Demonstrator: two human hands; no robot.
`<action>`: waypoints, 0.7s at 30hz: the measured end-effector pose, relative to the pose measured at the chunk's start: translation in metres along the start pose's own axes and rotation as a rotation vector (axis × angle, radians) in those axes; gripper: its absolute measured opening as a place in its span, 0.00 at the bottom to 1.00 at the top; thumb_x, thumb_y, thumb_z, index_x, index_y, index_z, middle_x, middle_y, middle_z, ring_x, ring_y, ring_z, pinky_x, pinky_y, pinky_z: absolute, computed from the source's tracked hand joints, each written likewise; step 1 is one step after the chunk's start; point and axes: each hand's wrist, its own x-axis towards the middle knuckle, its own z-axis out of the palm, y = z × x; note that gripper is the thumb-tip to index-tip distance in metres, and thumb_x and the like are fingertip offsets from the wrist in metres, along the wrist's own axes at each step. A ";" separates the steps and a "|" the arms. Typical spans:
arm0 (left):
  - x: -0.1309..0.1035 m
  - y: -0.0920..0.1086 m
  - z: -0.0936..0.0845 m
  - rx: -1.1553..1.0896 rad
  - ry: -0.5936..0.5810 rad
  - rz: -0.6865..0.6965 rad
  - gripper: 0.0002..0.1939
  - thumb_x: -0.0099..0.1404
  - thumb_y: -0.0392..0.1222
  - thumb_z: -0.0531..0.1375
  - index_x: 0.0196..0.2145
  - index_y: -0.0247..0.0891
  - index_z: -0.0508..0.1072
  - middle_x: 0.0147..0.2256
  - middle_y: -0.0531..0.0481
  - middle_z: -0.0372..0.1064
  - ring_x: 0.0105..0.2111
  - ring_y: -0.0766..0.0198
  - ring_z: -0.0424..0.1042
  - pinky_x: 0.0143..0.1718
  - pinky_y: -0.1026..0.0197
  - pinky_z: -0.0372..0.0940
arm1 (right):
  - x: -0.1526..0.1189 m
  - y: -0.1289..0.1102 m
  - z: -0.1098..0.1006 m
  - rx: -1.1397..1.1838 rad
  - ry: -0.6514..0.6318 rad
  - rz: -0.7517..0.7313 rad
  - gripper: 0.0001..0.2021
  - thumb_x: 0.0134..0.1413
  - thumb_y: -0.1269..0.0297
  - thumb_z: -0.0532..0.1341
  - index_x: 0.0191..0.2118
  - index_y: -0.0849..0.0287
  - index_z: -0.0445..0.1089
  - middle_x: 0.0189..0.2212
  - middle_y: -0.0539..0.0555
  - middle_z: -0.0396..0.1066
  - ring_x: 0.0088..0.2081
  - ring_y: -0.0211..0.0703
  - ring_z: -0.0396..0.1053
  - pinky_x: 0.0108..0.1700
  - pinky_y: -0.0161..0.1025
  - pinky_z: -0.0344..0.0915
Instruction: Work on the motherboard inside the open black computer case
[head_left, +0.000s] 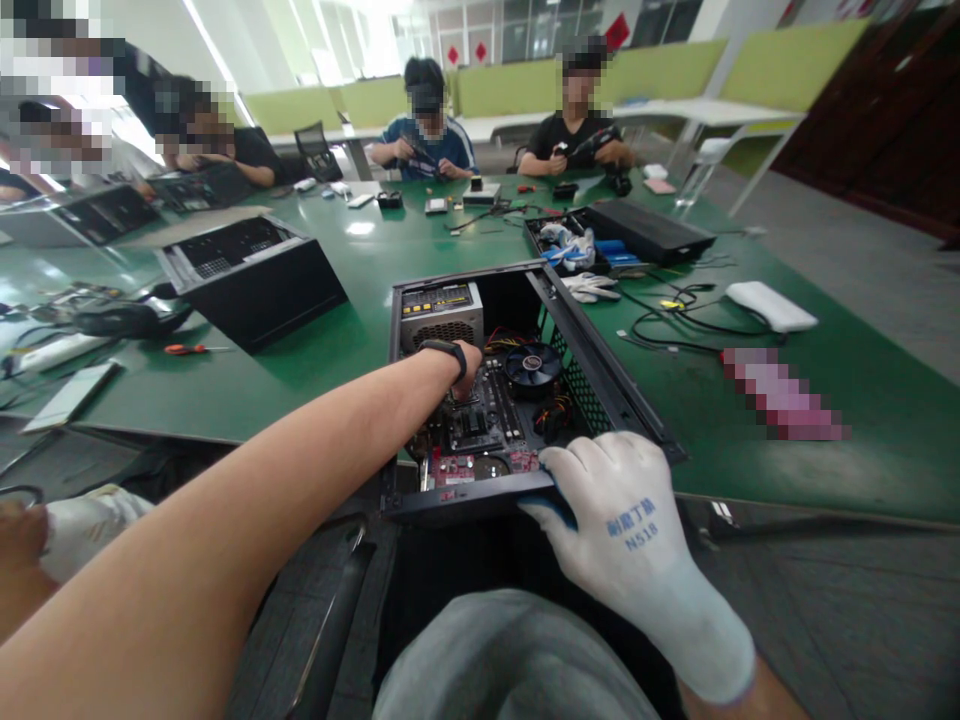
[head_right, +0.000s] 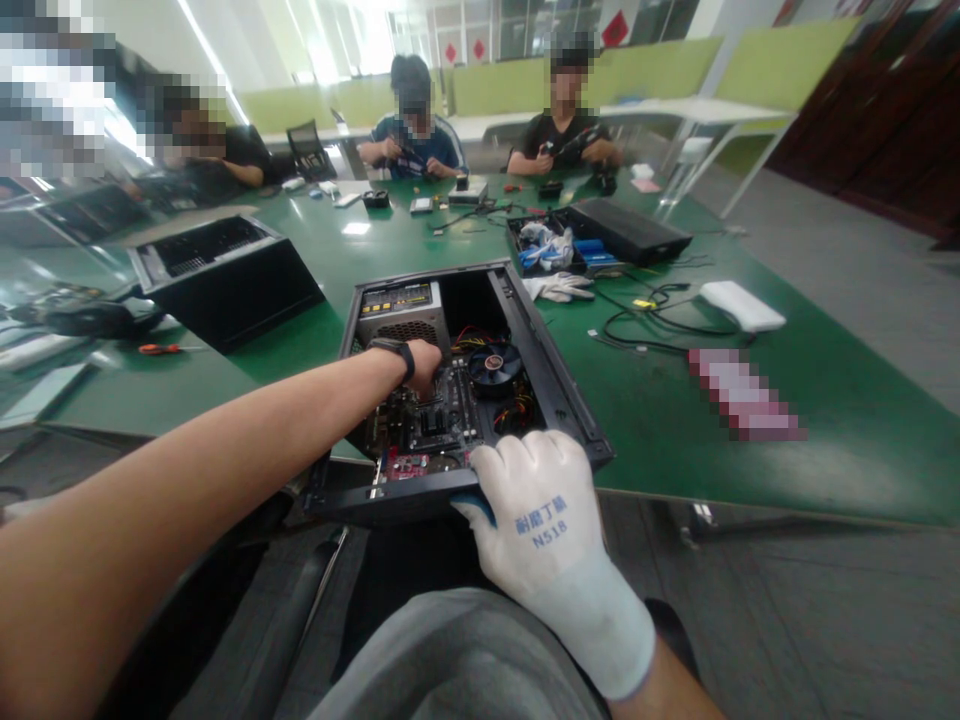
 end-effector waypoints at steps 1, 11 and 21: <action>-0.001 0.000 -0.001 0.006 -0.002 0.000 0.25 0.45 0.39 0.75 0.43 0.35 0.84 0.45 0.40 0.80 0.48 0.48 0.77 0.51 0.61 0.69 | 0.000 0.000 0.000 0.003 -0.002 -0.001 0.14 0.54 0.52 0.67 0.40 0.55 0.71 0.32 0.54 0.69 0.36 0.51 0.60 0.43 0.48 0.49; 0.005 -0.003 0.004 -0.111 0.035 -0.001 0.24 0.42 0.38 0.76 0.40 0.33 0.84 0.41 0.37 0.80 0.47 0.45 0.77 0.53 0.56 0.68 | -0.002 0.001 0.001 0.009 -0.002 0.000 0.15 0.54 0.52 0.67 0.41 0.55 0.71 0.32 0.54 0.69 0.36 0.51 0.61 0.43 0.47 0.49; 0.009 -0.005 0.006 0.005 0.019 0.053 0.30 0.42 0.39 0.77 0.45 0.32 0.83 0.46 0.36 0.79 0.48 0.46 0.77 0.50 0.57 0.70 | 0.000 0.000 0.001 0.005 0.001 0.001 0.14 0.54 0.51 0.67 0.40 0.55 0.71 0.31 0.54 0.69 0.35 0.51 0.60 0.43 0.48 0.49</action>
